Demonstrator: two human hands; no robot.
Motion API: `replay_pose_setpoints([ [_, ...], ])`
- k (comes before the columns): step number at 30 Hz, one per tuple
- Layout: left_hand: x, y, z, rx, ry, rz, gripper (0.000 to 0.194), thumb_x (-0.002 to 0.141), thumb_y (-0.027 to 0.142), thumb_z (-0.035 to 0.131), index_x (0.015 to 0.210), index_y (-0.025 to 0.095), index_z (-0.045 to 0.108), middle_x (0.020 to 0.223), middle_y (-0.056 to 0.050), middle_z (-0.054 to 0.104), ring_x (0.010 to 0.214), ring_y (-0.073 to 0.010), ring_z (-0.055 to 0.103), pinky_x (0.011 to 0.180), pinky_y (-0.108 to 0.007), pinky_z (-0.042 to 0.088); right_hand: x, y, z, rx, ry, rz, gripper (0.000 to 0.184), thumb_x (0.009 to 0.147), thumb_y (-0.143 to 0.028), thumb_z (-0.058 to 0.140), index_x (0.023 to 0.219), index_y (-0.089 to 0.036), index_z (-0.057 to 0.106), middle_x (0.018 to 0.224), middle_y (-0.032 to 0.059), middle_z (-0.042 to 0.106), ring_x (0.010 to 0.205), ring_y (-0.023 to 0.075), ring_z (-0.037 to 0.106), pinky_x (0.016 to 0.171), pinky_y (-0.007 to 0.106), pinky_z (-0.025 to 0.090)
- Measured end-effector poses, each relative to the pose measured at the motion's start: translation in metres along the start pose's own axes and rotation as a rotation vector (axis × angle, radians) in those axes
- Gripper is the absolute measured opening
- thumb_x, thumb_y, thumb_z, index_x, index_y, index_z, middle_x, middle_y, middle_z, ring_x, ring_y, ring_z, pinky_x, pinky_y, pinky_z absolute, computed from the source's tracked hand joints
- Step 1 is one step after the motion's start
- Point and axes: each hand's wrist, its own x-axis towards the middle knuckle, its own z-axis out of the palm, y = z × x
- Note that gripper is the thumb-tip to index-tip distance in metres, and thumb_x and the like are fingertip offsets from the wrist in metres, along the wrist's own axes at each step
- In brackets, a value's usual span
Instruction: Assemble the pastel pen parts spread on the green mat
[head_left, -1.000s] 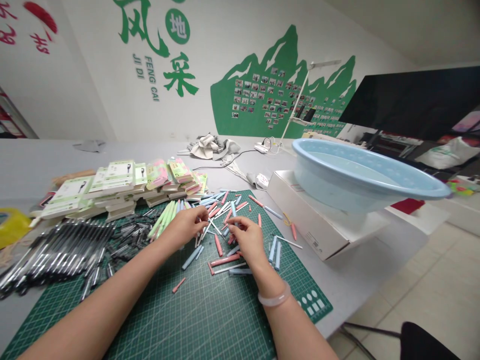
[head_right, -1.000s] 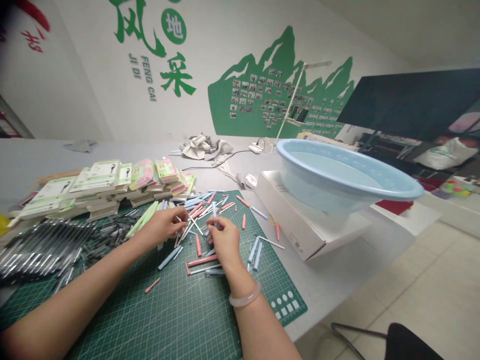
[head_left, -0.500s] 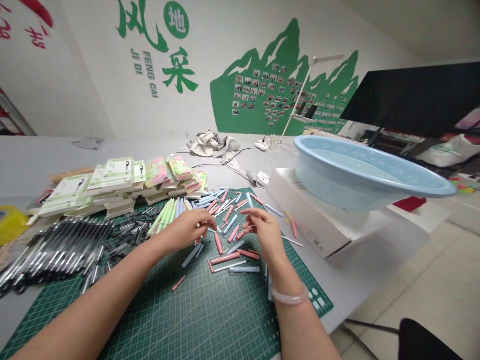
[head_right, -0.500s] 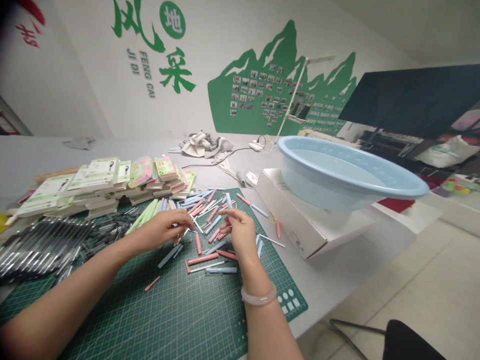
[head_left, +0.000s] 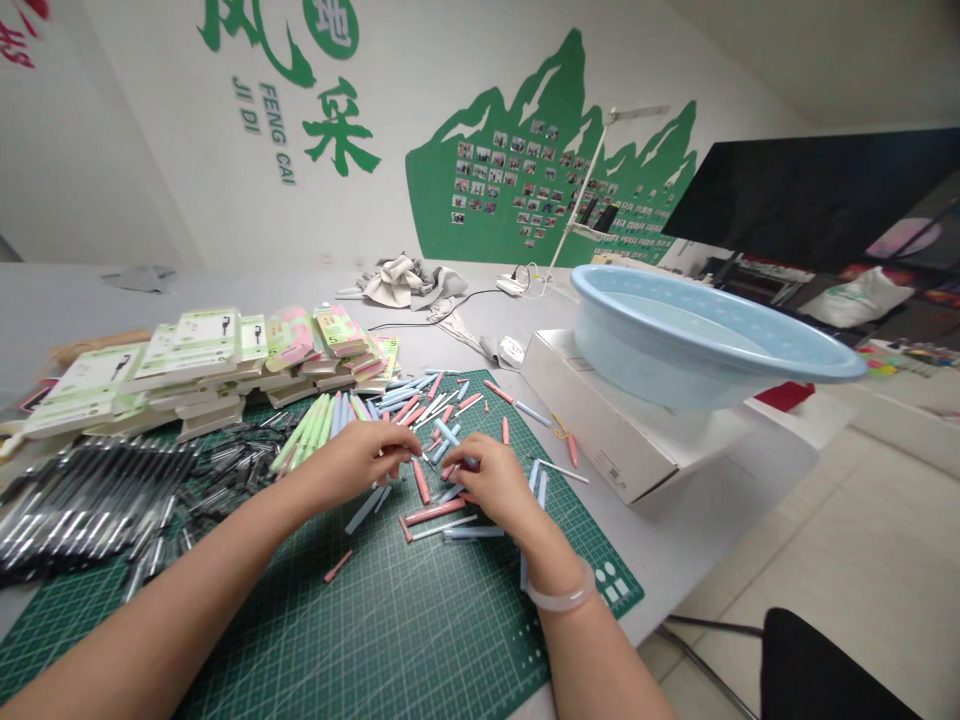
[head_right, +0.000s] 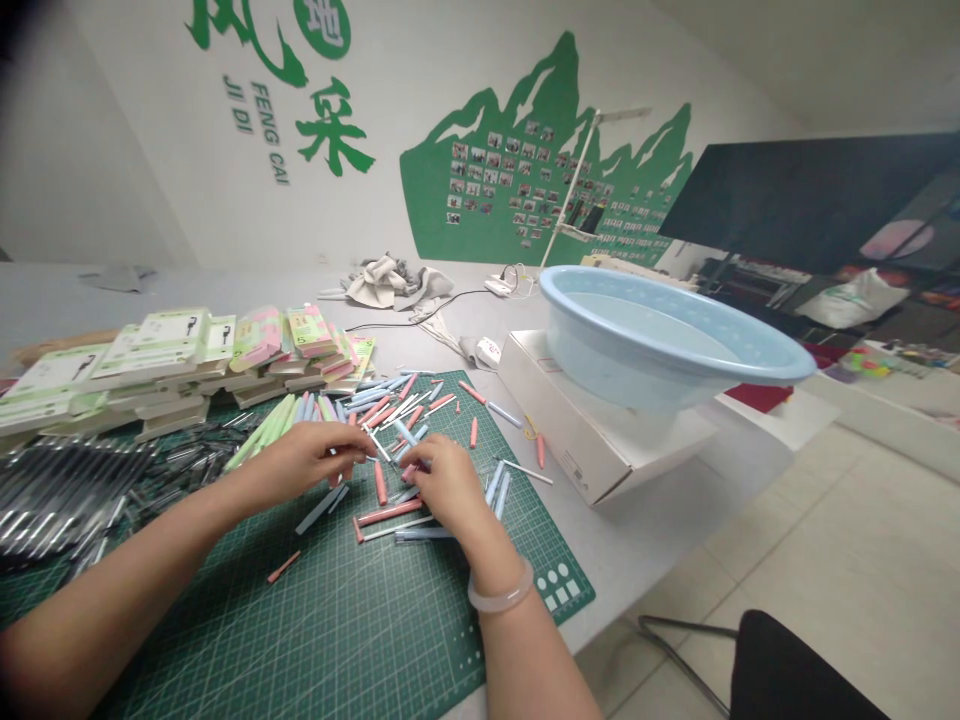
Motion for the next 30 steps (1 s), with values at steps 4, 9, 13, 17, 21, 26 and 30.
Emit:
replay_pose_setpoints([
  [4, 0.000, 0.000, -0.004, -0.006, 0.035, -0.015, 0.023, 0.082, 0.028, 0.045, 0.089, 0.022, 0.066, 0.070, 0.000, 0.066, 0.057, -0.0116, 0.058, 0.058, -0.019, 0.042, -0.003, 0.002, 0.014, -0.197, -0.115, -0.062, 0.019, 0.067, -0.005, 0.066, 0.077, -0.021, 0.069, 0.083, 0.0008, 0.060, 0.078, 0.0147, 0.056, 0.071, 0.025, 0.039],
  [9, -0.002, 0.005, -0.009, -0.013, 0.051, -0.010, 0.020, 0.080, 0.025, 0.046, 0.088, 0.022, 0.065, 0.065, 0.002, 0.062, 0.058, -0.0116, 0.058, 0.058, -0.019, 0.041, -0.005, -0.001, 0.016, -0.433, -0.145, -0.137, 0.010, 0.072, -0.014, 0.067, 0.078, -0.021, 0.069, 0.084, 0.0031, 0.060, 0.083, 0.0171, 0.054, 0.071, 0.026, 0.036],
  [13, -0.005, 0.006, -0.010, -0.073, 0.090, -0.015, 0.023, 0.081, 0.025, 0.046, 0.101, 0.024, 0.056, 0.062, 0.004, 0.060, 0.055, -0.0114, 0.057, 0.056, -0.020, 0.040, -0.005, -0.007, 0.017, -0.517, -0.162, -0.210, 0.006, 0.075, -0.016, 0.063, 0.074, -0.020, 0.068, 0.078, 0.0037, 0.059, 0.080, 0.0183, 0.053, 0.064, 0.026, 0.034],
  [17, -0.005, 0.005, -0.009, -0.162, 0.140, -0.047, 0.028, 0.080, 0.027, 0.049, 0.106, 0.023, 0.044, 0.063, 0.005, 0.060, 0.051, -0.0120, 0.056, 0.051, -0.020, 0.039, -0.007, -0.012, 0.018, -0.540, -0.156, -0.245, 0.008, 0.078, -0.016, 0.060, 0.073, -0.020, 0.066, 0.079, 0.0043, 0.059, 0.074, 0.0170, 0.051, 0.061, 0.026, 0.033],
  [21, -0.006, 0.005, -0.009, -0.162, 0.119, -0.054, 0.015, 0.079, 0.029, 0.050, 0.092, 0.022, 0.049, 0.066, 0.004, 0.061, 0.054, -0.0124, 0.057, 0.052, -0.021, 0.041, -0.009, -0.008, 0.017, -0.461, -0.136, -0.192, 0.008, 0.074, -0.012, 0.061, 0.072, -0.019, 0.065, 0.081, 0.0038, 0.058, 0.074, 0.0155, 0.052, 0.062, 0.025, 0.035],
  [26, -0.006, 0.009, -0.004, -0.138, 0.118, -0.031, 0.014, 0.080, 0.030, 0.049, 0.083, 0.021, 0.059, 0.063, 0.004, 0.061, 0.056, -0.0120, 0.058, 0.058, -0.022, 0.042, -0.006, -0.001, 0.007, -0.176, 0.016, -0.045, 0.013, 0.071, -0.008, 0.059, 0.074, -0.019, 0.065, 0.079, 0.0012, 0.059, 0.070, 0.0128, 0.053, 0.065, 0.024, 0.040],
  [30, -0.005, 0.013, 0.006, -0.196, 0.174, -0.026, 0.018, 0.079, 0.032, 0.050, 0.082, 0.020, 0.063, 0.063, 0.002, 0.062, 0.056, -0.0121, 0.057, 0.057, -0.022, 0.043, -0.002, -0.003, 0.001, 0.048, 0.138, -0.002, 0.007, 0.070, -0.014, 0.062, 0.073, -0.020, 0.065, 0.075, 0.0004, 0.060, 0.070, 0.0134, 0.055, 0.064, 0.024, 0.043],
])
